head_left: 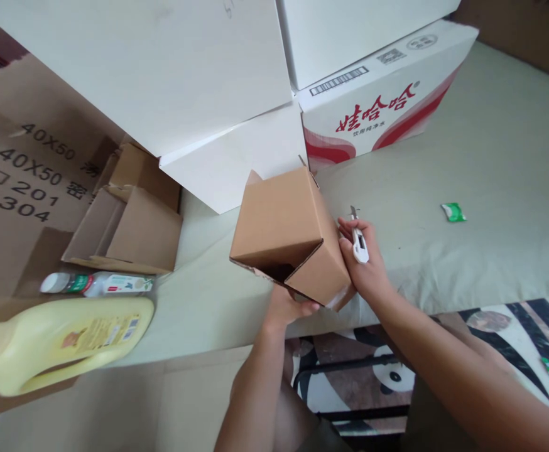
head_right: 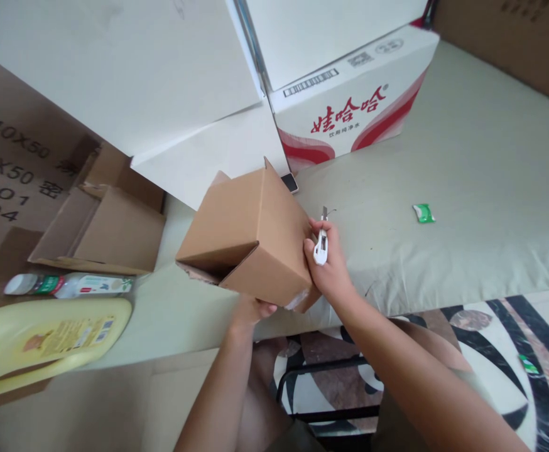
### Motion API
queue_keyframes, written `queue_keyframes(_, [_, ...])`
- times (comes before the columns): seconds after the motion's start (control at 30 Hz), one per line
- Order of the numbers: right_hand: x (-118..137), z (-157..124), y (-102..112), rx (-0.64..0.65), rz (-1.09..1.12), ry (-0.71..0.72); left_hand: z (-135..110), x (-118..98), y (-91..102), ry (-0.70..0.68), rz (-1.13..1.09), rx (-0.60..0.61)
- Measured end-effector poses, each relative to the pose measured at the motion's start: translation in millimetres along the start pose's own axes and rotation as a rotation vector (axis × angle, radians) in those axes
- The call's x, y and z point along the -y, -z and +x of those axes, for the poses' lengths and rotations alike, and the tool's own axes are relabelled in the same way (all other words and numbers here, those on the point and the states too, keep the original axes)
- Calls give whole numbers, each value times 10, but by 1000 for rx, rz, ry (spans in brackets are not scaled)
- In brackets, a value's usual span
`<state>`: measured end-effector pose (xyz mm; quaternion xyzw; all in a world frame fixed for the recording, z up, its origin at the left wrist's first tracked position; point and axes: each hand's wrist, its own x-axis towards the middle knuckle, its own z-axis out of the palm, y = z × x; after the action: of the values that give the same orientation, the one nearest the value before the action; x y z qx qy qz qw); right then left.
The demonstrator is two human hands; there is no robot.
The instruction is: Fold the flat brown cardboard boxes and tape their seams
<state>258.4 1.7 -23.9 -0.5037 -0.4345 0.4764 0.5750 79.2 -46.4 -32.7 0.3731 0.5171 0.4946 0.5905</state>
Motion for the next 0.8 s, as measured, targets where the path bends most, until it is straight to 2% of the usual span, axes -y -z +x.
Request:
queue_keyframes(0.03, [-16,-1,-9,-1,-6,-9,0,-38,-43,-45,-10,-26])
queue_keyframes(0.17, [-79,-10,-41,37,-5,-6,38,-164,-182,-352,-54,-311])
queue_keyframes(0.23, [-97,-13,-48,56,-14,8,54,-182,-202,-405,-76,-354])
queue_keyframes(0.43, [-80,-5,-28,55,-94,62,8,-88,-62,-237,14,-223])
queue_keyframes(0.5, [-57,11,-3,51,-142,94,10,-83,-9,-256,56,-302])
queue_keyframes(0.57, [-27,44,41,53,-212,131,51,-112,33,-300,65,-468])
queue_keyframes(0.63, [-1,99,108,40,-350,157,124,-165,80,-321,12,-617])
queue_keyframes(0.67, [7,132,147,18,-443,169,167,-195,111,-319,-39,-653])
queue_keyframes(0.73, [6,201,232,-41,-648,204,250,-249,195,-291,-161,-654])
queue_keyframes(0.8, [-24,257,314,-74,-844,230,314,-286,300,-202,-269,-611])
